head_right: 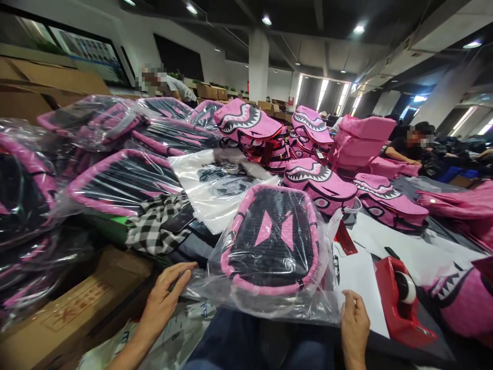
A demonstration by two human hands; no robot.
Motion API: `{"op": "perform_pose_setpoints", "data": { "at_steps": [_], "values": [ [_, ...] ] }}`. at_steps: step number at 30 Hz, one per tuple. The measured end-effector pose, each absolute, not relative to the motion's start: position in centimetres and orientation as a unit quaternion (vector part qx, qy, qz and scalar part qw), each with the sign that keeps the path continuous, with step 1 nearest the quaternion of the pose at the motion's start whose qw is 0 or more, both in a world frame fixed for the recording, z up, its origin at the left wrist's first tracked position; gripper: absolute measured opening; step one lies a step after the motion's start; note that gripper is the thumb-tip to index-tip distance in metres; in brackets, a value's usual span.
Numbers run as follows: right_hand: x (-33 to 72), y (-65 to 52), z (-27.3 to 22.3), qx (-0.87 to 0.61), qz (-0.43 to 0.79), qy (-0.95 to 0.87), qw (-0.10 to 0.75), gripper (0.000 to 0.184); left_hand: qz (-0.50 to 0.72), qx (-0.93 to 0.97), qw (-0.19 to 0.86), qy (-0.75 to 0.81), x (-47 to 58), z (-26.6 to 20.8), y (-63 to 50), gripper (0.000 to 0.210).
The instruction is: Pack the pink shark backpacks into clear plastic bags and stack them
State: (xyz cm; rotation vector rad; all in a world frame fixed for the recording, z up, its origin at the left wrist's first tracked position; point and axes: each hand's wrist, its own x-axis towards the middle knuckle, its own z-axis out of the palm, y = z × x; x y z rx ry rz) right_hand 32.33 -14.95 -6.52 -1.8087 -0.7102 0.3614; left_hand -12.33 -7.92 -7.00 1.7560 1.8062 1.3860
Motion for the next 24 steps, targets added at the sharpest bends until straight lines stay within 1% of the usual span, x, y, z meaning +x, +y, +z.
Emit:
{"op": "perform_pose_setpoints", "data": {
  "at_steps": [2, 3, 4, 6, 8, 11, 13, 16, 18, 21, 24],
  "values": [
    [32.2, -15.5, -6.5, -0.776, 0.131, -0.298, 0.54, 0.068, 0.49, 0.626, 0.01, 0.606, -10.3, -5.8, -8.3, 0.05],
    [32.1, -15.8, -6.3, -0.779, 0.12, -0.296, 0.54, 0.068, 0.477, 0.665, -0.028, 0.573, -8.9, -5.1, -8.7, 0.049],
    [32.0, -15.9, -6.0, -0.779, 0.111, -0.296, 0.541, 0.068, 0.453, 0.717, -0.043, 0.528, -7.4, -4.3, -8.9, 0.049],
    [31.8, -16.1, -5.5, -0.772, 0.102, -0.296, 0.553, 0.069, 0.399, 0.805, -0.02, 0.438, -4.2, -2.7, -9.3, 0.05],
    [31.6, -16.1, -5.1, -0.764, 0.099, -0.298, 0.563, 0.069, 0.364, 0.842, 0.026, 0.397, -1.8, -1.4, -9.2, 0.049],
    [31.7, -15.9, -4.9, -0.762, 0.095, -0.302, 0.565, 0.072, 0.33, 0.86, 0.097, 0.378, -0.4, -0.3, -8.8, 0.041],
    [31.8, -15.9, -5.2, -0.759, 0.09, -0.3, 0.571, 0.074, 0.311, 0.866, 0.134, 0.367, -0.8, -0.1, -8.6, 0.033],
    [32.0, -15.9, -5.6, -0.745, 0.093, -0.296, 0.591, 0.075, 0.308, 0.862, 0.171, 0.365, -1.7, 0.0, -8.6, 0.018],
    [32.1, -16.0, -5.7, -0.737, 0.096, -0.301, 0.598, 0.073, 0.312, 0.857, 0.187, 0.364, -2.0, 0.2, -8.4, 0.014],
    [32.5, -15.9, -5.4, -0.727, 0.102, -0.321, 0.599, 0.068, 0.318, 0.853, 0.206, 0.359, -1.8, 0.4, -7.2, 0.016],
    [33.0, -14.9, -5.3, -0.727, 0.12, -0.339, 0.584, 0.065, 0.311, 0.834, 0.266, 0.369, -1.1, 0.4, -5.5, 0.024]
  ]
}}
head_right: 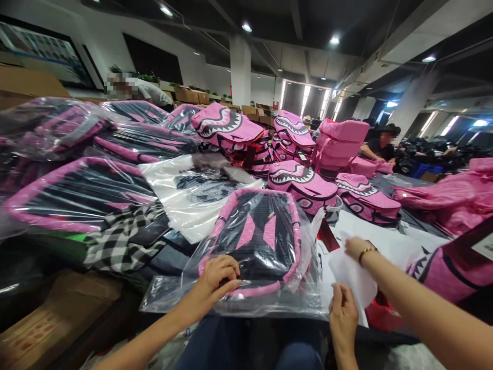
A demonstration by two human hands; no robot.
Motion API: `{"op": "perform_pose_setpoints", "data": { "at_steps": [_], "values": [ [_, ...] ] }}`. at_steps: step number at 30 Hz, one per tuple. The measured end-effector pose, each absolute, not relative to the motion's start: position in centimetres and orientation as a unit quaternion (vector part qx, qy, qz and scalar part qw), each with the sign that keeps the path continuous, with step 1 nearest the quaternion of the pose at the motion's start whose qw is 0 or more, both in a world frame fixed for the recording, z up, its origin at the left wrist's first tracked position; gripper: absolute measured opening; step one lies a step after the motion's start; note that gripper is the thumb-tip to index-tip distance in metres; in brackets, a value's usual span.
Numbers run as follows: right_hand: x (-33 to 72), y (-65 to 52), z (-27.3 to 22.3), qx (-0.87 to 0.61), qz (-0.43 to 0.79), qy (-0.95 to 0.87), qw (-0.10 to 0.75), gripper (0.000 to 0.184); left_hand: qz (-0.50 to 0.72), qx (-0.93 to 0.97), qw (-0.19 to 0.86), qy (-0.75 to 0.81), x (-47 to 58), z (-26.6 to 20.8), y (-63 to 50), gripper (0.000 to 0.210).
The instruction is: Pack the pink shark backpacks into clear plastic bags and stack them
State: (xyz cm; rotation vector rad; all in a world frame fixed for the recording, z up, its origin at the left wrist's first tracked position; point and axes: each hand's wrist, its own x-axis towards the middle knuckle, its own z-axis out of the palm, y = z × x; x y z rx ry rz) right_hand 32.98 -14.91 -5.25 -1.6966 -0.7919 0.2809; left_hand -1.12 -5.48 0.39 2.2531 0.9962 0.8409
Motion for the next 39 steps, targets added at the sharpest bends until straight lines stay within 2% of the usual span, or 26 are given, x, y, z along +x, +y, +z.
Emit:
{"op": "perform_pose_setpoints", "data": {
  "at_steps": [3, 6, 9, 12, 14, 17, 20, 24, 30, 32, 35, 39],
  "values": [
    [33.2, -13.5, -5.7, -0.731, 0.181, -0.334, 0.566, 0.064, 0.294, 0.814, 0.321, 0.384, -0.7, 0.1, -4.2, 0.026],
    [33.6, -13.5, -5.9, -0.732, 0.21, -0.313, 0.567, 0.067, 0.294, 0.806, 0.331, 0.392, -0.6, -0.2, -3.9, 0.026],
    [35.6, -15.7, -4.4, -0.76, 0.085, -0.33, 0.553, 0.066, 0.303, 0.808, 0.333, 0.379, -0.8, -0.7, -3.9, 0.032],
    [39.7, -19.0, -1.2, -0.794, -0.071, -0.332, 0.504, 0.062, 0.325, 0.812, 0.323, 0.362, -1.0, -1.7, -3.5, 0.042],
    [42.8, -20.8, 0.9, -0.817, -0.103, -0.302, 0.481, 0.068, 0.339, 0.81, 0.315, 0.36, -1.2, -2.7, -3.0, 0.047],
    [46.3, -22.1, 2.4, -0.839, -0.05, -0.273, 0.467, 0.074, 0.343, 0.812, 0.303, 0.362, -1.2, -4.0, -2.5, 0.05],
    [47.2, -21.6, 1.8, -0.839, 0.027, -0.278, 0.468, 0.072, 0.343, 0.817, 0.289, 0.362, -1.3, -5.2, -2.1, 0.052],
    [46.5, -20.2, 0.9, -0.829, 0.054, -0.269, 0.488, 0.065, 0.346, 0.82, 0.277, 0.363, -1.3, -6.1, -1.6, 0.055],
    [45.1, -22.4, 0.9, -0.812, 0.0, -0.239, 0.532, 0.05, 0.34, 0.826, 0.281, 0.35, -1.4, -4.8, -1.7, 0.058],
    [43.9, -23.8, -0.1, -0.779, 0.03, -0.224, 0.585, 0.046, 0.327, 0.831, 0.284, 0.35, -1.4, -4.1, -1.8, 0.057],
    [41.7, -24.3, -2.4, -0.702, 0.112, -0.207, 0.673, 0.053, 0.321, 0.83, 0.291, 0.35, -1.4, -3.7, -1.8, 0.057],
    [38.0, -22.7, -3.1, -0.632, 0.206, -0.247, 0.706, 0.06, 0.316, 0.821, 0.319, 0.353, -1.4, -2.9, -2.2, 0.052]
  ]
}}
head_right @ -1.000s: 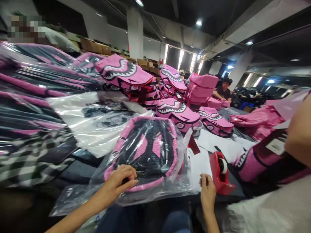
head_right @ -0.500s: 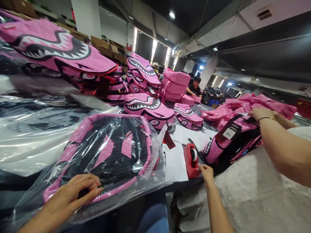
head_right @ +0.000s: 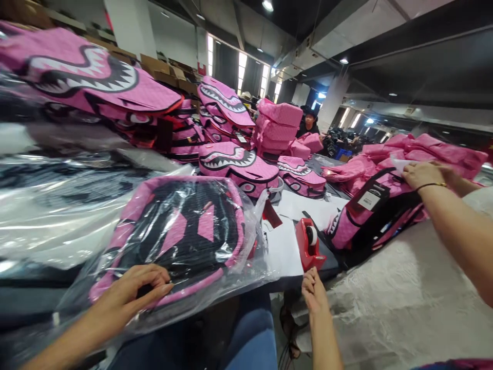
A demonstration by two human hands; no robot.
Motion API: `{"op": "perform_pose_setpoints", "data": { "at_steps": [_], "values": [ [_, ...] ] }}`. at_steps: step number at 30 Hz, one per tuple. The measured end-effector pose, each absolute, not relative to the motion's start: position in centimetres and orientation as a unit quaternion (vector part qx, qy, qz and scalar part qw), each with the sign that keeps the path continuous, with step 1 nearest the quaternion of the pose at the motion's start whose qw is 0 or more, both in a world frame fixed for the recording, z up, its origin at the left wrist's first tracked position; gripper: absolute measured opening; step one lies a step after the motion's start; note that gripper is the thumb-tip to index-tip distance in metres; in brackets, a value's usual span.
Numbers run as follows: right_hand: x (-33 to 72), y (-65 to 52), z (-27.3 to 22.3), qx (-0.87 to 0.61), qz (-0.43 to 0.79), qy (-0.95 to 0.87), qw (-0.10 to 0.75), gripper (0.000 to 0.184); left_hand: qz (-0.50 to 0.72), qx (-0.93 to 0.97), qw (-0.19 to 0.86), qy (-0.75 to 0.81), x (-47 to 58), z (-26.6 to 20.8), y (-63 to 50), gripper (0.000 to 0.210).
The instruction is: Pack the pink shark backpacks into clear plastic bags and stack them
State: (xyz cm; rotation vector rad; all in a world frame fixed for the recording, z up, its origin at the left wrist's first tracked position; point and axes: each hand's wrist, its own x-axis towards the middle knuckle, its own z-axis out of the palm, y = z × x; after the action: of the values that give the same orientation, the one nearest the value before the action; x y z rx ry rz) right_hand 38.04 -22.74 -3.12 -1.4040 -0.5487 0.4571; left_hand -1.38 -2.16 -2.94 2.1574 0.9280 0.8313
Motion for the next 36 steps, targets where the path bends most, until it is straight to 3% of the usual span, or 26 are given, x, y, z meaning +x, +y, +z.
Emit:
{"op": "perform_pose_setpoints", "data": {
  "at_steps": [5, 7, 12, 16, 19, 23, 24, 27, 30, 33, 36],
  "values": [
    [31.9, -20.5, 2.4, -0.505, 0.347, -0.367, 0.7, 0.042, 0.296, 0.804, 0.365, 0.365, -0.9, -0.7, -3.3, 0.034],
    [29.7, -18.6, 5.5, -0.512, 0.355, -0.518, 0.586, 0.037, 0.291, 0.798, 0.371, 0.375, -0.6, 0.0, -3.5, 0.03],
    [24.7, -10.1, 9.5, -0.466, 0.263, -0.83, 0.157, 0.025, 0.279, 0.795, 0.365, 0.397, -0.3, 0.1, -3.7, 0.025],
    [23.6, -5.1, 8.6, -0.495, 0.123, -0.86, 0.0, 0.016, 0.278, 0.793, 0.366, 0.399, -0.3, -0.3, -3.9, 0.023],
    [24.8, -5.0, 7.5, -0.589, 0.052, -0.806, 0.028, 0.034, 0.28, 0.795, 0.362, 0.397, -0.4, -0.4, -3.9, 0.021],
    [26.3, -8.7, 5.3, -0.509, -0.085, -0.84, 0.165, 0.015, 0.279, 0.796, 0.359, 0.4, -0.4, -0.5, -3.8, 0.021],
    [26.3, -9.8, 4.4, -0.459, -0.114, -0.864, 0.172, 0.022, 0.279, 0.797, 0.356, 0.4, -0.3, -0.3, -3.8, 0.022],
    [26.3, -11.9, 1.3, -0.383, -0.182, -0.896, 0.132, 0.056, 0.269, 0.816, 0.334, 0.388, -0.4, 0.2, -4.3, 0.023],
    [26.8, -12.1, -1.1, -0.386, -0.212, -0.892, 0.101, 0.075, 0.27, 0.867, 0.235, 0.346, -1.8, 0.2, -5.3, 0.015],
    [27.2, -11.6, -2.0, -0.397, -0.201, -0.891, 0.089, 0.084, 0.301, 0.887, 0.075, 0.341, -4.9, -0.9, -5.9, 0.011],
    [26.7, -11.5, -1.4, -0.396, -0.158, -0.897, 0.117, 0.072, 0.311, 0.869, 0.04, 0.383, -8.3, -2.2, -5.1, 0.011]
  ]
}}
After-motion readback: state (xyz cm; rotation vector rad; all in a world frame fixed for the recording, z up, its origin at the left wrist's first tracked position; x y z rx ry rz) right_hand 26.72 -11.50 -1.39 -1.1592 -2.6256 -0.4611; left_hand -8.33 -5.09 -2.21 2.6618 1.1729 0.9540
